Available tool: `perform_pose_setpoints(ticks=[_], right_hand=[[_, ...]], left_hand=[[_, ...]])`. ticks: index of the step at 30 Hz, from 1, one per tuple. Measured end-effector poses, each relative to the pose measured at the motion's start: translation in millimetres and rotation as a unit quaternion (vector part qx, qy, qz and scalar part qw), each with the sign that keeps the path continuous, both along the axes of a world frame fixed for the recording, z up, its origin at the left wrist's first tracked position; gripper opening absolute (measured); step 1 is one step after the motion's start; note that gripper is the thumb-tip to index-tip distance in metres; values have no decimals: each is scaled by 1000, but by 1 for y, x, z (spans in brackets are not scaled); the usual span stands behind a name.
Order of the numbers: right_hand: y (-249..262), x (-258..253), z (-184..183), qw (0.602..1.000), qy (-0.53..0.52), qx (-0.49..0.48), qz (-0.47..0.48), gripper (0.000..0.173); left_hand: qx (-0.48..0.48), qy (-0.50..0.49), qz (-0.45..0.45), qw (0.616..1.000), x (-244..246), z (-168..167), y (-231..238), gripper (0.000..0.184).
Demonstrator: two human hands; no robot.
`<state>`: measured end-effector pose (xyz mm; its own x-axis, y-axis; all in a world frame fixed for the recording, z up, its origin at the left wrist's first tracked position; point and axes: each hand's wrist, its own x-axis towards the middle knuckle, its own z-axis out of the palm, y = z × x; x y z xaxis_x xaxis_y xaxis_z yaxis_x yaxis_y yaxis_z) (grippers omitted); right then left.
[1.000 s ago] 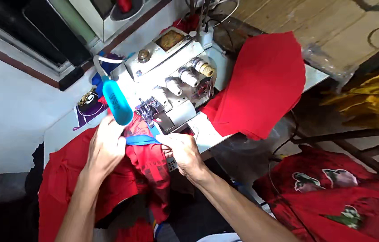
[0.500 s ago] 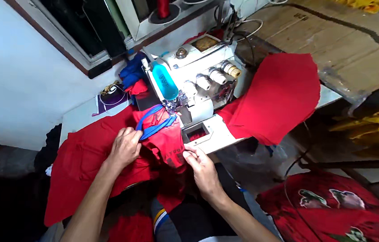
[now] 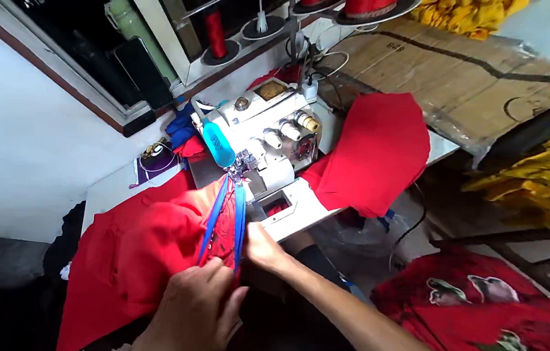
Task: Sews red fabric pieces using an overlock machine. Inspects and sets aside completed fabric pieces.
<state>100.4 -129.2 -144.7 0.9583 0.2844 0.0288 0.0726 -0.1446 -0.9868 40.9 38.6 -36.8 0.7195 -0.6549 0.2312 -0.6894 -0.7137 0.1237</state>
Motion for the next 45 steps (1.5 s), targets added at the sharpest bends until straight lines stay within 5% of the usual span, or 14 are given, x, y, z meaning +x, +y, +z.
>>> perform_pose_setpoints(ticks=[2, 4, 7, 10, 14, 16, 18, 21, 28, 31, 34, 37, 45], right_hand=[[-11, -6, -28, 983, -138, -15, -124, 22], [-15, -17, -22, 960, -269, -9, -81, 23], [-21, -23, -11, 931, -344, -121, 3, 11], [-45, -33, -8, 952, -270, -141, -9, 25], [-39, -38, 2, 983, -60, -97, -141, 21], [-42, -34, 1, 985, 120, -47, -117, 40], [-44, -41, -2, 977, 188, 10, -98, 34], [-46, -64, 2, 978, 188, 55, -67, 18], [-52, -81, 11, 967, 172, 184, -29, 34], [-47, -80, 11, 959, 191, 194, -80, 23], [-46, -82, 2, 955, 192, 182, -136, 18], [-48, -87, 7, 938, 195, 238, -160, 19], [-27, -19, 8, 919, 224, 276, -169, 15]], left_hand=[[-2, -17, 58, 998, -7, -22, 5, 37], [-20, -31, 62, 997, -7, -22, -7, 37], [34, -69, 59, 995, -6, -2, -17, 41], [89, -86, 64, 990, -16, -18, -14, 48], [47, -119, 61, 990, -32, -37, -43, 41], [36, -117, 81, 989, -39, -48, -51, 35], [19, -84, 102, 991, -46, -59, -56, 34], [-12, -64, 111, 992, -56, -69, -62, 33], [-74, -54, 80, 993, -68, -74, -67, 29], [-131, -30, 32, 990, -64, -74, -63, 27], [-191, -10, 89, 978, -18, -62, -53, 32], [-94, -31, 217, 971, 39, -71, -46, 40], [-33, 25, 252, 967, 114, -60, -34, 43]])
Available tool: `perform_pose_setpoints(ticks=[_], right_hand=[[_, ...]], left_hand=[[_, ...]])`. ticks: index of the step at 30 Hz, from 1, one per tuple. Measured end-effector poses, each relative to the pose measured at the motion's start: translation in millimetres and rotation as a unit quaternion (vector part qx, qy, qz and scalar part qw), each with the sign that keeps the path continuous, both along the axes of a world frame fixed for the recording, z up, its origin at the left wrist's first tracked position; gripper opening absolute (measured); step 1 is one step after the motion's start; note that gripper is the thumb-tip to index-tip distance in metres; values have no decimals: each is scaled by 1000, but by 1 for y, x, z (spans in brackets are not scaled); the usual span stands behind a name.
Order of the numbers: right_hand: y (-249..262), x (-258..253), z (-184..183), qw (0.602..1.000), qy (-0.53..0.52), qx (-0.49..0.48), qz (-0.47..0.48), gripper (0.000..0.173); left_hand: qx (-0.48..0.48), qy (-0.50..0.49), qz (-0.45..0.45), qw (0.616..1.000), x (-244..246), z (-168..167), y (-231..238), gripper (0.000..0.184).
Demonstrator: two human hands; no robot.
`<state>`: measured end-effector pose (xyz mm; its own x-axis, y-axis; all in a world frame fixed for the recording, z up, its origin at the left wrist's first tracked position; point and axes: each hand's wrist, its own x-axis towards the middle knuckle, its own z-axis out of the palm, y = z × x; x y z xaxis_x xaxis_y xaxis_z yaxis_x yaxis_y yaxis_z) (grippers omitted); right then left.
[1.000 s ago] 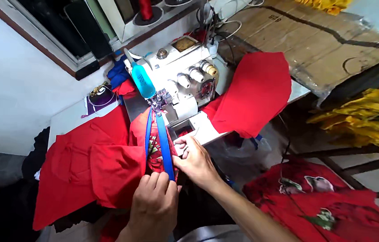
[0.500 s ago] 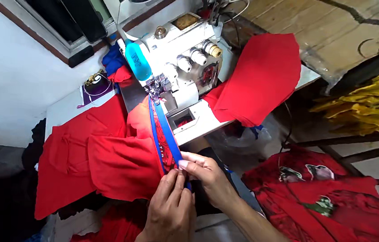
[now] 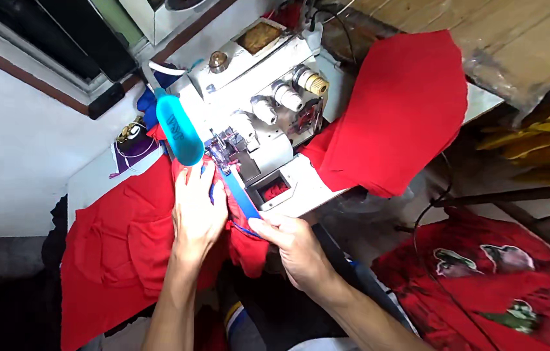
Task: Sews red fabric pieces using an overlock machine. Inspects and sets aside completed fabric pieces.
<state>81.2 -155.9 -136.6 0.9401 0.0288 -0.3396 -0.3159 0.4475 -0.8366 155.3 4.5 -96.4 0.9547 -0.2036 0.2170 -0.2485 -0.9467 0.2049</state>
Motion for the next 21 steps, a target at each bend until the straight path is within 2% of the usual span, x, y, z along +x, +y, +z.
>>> perform_pose_setpoints(ticks=[5, 8, 11, 14, 16, 18, 19, 21], right_hand=[[12, 43, 5, 1000, 18, 6, 7, 20], [18, 54, 11, 999, 23, 47, -10, 29], [20, 53, 9, 999, 25, -1, -31, 34], [30, 31, -4, 992, -24, -115, -40, 34], [49, 16, -1, 987, -82, -136, -8, 32], [72, 17, 14, 981, -132, -123, 71, 45], [81, 25, 27, 978, -152, -92, 105, 46], [80, 43, 64, 976, -151, -34, 156, 34]], left_hand=[[-34, 36, 33, 998, 63, 1, 24, 38], [-41, 49, -17, 998, 84, 9, 42, 32], [-25, 45, -117, 992, 38, 26, 42, 42], [2, -24, -237, 971, -5, 49, 46, 26], [57, -43, -233, 970, -16, 86, 40, 27], [84, -33, -212, 973, -19, 118, 21, 29], [91, -31, -203, 974, -19, 129, 11, 28], [97, -39, -197, 975, -16, 139, -1, 27]])
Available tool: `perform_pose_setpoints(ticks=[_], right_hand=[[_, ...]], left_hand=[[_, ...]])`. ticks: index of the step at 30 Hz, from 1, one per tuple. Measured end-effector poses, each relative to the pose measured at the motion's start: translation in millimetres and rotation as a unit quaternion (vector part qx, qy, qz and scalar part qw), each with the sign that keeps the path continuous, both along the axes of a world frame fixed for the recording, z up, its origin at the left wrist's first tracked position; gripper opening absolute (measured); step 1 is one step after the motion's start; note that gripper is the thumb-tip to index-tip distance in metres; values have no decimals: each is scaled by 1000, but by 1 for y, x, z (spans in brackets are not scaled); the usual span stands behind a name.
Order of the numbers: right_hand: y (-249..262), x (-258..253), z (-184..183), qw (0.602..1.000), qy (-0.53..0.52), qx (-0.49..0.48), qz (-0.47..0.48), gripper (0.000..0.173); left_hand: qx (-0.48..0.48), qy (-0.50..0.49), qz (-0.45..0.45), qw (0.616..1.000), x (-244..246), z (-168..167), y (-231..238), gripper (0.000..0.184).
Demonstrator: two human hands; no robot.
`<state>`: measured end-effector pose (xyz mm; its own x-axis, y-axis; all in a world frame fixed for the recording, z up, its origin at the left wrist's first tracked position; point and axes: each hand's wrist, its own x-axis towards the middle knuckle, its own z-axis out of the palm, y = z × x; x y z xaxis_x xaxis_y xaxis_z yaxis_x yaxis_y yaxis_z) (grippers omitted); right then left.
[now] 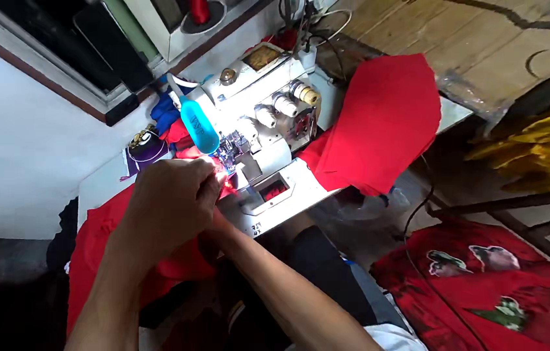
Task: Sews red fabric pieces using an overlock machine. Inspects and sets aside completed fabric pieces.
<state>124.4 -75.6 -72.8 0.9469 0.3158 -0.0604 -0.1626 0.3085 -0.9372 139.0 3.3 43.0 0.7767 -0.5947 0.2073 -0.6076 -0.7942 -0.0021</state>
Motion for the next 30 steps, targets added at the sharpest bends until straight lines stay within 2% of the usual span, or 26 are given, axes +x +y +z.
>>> perform_pose_setpoints(ticks=[1, 2, 3, 4, 5, 7, 8, 9, 10, 11, 12, 13, 15, 16, 19, 23, 24, 26, 28, 29, 30], right_hand=[[1, 4, 3, 1000, -3, 15, 14, 27], [4, 4, -9, 999, -18, 11, 44, 28], [5, 1, -27, 996, -34, -16, 86, 35], [0, -6, -35, 989, -3, -58, 135, 38], [-8, -11, -50, 983, -6, -88, 161, 36], [-36, -16, -84, 977, -49, -123, 168, 25], [-55, -16, -94, 974, -46, -158, 154, 26], [-75, -17, -96, 973, -53, -197, 103, 26], [-89, -19, -91, 969, -93, -230, 5, 21], [-96, -16, -83, 947, -164, -253, -109, 15], [-99, -7, -72, 914, -242, -266, -189, 16], [-99, 6, -61, 884, -314, -267, -220, 23], [-92, 33, -49, 862, -395, -258, -185, 29], [-89, 43, -47, 862, -409, -255, -157, 25], [-89, 53, -36, 876, -422, -209, -103, 15], [-99, 42, 12, 884, -412, -213, -58, 14], [-99, 42, 23, 881, -411, -227, -54, 15], [-99, 43, 37, 872, -415, -253, -57, 13], [-100, 40, 40, 872, -398, -275, -71, 12], [-102, 34, 38, 874, -387, -283, -82, 12], [-104, 22, 32, 876, -374, -291, -93, 13]], left_hand=[[0, -4, 2, 1000, 0, 1, -1, 26], [-3, -7, 6, 1000, 1, 1, 0, 26], [-9, -7, 13, 1000, 0, 0, 3, 26], [-15, -7, 23, 1000, -1, -3, 7, 26], [-24, -2, 33, 999, -2, -5, 11, 27], [-43, -1, 50, 998, -5, -9, 18, 27], [-53, -1, 56, 997, -6, -11, 21, 26], [-61, 2, 60, 996, -6, -12, 23, 25], [-70, 6, 60, 996, -6, -13, 24, 25], [-80, 7, 57, 995, -6, -15, 24, 25], [-85, 8, 55, 995, -4, -15, 23, 24], [-85, 10, 53, 995, -3, -15, 23, 24], [-80, 13, 49, 996, -2, -12, 20, 25], [-78, 13, 47, 996, -1, -12, 19, 27], [-93, 19, 44, 995, -1, -10, 17, 25], [-152, 25, 28, 988, 2, -13, 18, 19], [-175, 16, 21, 984, 3, -13, 18, 21], [-194, -26, 30, 980, 3, -18, 13, 39], [-196, -91, 67, 974, 2, -44, 2, 56], [-195, -120, 86, 970, 0, -67, -3, 56], [-185, -156, 95, 966, -4, -97, -5, 49]])
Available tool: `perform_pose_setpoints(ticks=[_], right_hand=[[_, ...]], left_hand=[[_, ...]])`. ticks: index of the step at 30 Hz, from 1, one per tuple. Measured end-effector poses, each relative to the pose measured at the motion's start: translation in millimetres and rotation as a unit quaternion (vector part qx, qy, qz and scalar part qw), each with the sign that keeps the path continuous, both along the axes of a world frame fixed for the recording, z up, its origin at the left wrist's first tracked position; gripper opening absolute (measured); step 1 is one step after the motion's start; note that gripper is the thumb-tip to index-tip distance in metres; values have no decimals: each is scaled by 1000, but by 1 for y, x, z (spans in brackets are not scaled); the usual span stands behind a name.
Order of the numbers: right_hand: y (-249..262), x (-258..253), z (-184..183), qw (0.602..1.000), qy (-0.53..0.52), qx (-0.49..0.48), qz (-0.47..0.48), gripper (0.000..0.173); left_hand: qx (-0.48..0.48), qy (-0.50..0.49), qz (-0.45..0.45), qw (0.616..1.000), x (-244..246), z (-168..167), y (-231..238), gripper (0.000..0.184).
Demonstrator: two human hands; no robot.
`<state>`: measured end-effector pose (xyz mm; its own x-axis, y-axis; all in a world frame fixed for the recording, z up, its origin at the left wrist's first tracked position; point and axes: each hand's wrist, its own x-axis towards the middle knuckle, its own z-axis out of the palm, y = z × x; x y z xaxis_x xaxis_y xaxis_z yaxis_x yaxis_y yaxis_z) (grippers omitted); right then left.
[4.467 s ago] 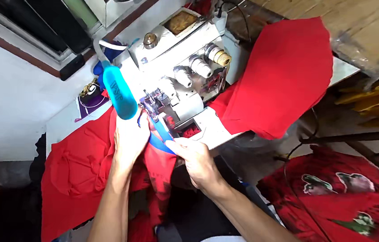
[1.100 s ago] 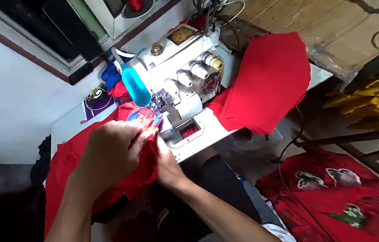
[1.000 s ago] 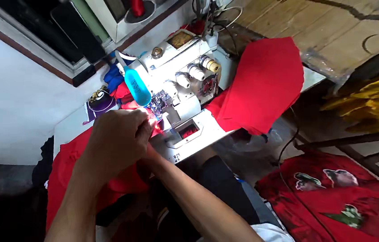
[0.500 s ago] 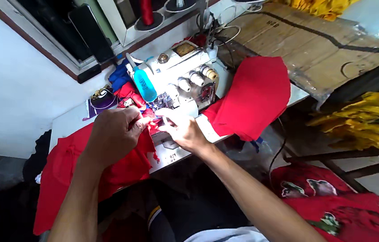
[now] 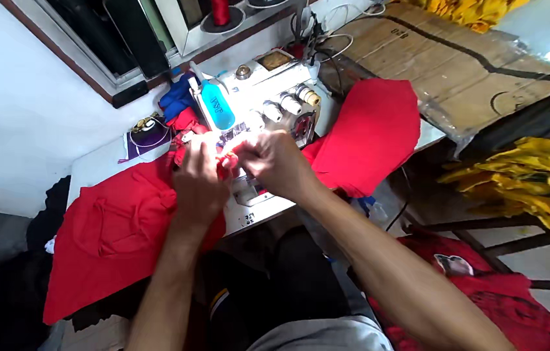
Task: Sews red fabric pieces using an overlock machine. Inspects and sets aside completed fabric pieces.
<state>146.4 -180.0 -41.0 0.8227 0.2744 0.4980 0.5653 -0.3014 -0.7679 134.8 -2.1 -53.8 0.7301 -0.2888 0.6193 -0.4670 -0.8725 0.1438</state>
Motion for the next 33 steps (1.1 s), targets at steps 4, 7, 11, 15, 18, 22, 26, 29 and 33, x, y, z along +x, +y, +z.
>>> perform_pose_setpoints(ticks=[4, 7, 11, 15, 18, 22, 26, 29, 33], right_hand=[[-9, -71, -76, 995, 0, 12, -96, 16], [-6, -92, -113, 991, 8, 61, -118, 16], [4, -80, -107, 985, 8, 89, -148, 14], [16, -45, -109, 981, -10, 102, -165, 12], [25, -14, -114, 979, -44, 93, -177, 11], [31, 3, -116, 976, -56, 97, -186, 12], [28, -8, -126, 976, -64, 102, -183, 20], [30, -9, -126, 973, -88, 85, -195, 20], [31, -3, -124, 974, -81, 58, -202, 21]], left_hand=[[79, -37, -1, 996, -23, -75, 10, 39], [126, -12, 3, 992, -34, -75, 15, 48], [124, 17, 7, 992, -20, -62, 15, 44], [127, 31, 16, 991, 12, -51, 17, 40], [152, 70, 42, 985, 39, -43, 20, 41], [157, 98, 32, 982, 36, -30, 23, 46], [133, 49, 0, 990, -15, -45, 12, 42], [121, 56, 14, 991, -15, -50, 11, 43], [134, 46, 58, 988, 3, -49, 1, 37]])
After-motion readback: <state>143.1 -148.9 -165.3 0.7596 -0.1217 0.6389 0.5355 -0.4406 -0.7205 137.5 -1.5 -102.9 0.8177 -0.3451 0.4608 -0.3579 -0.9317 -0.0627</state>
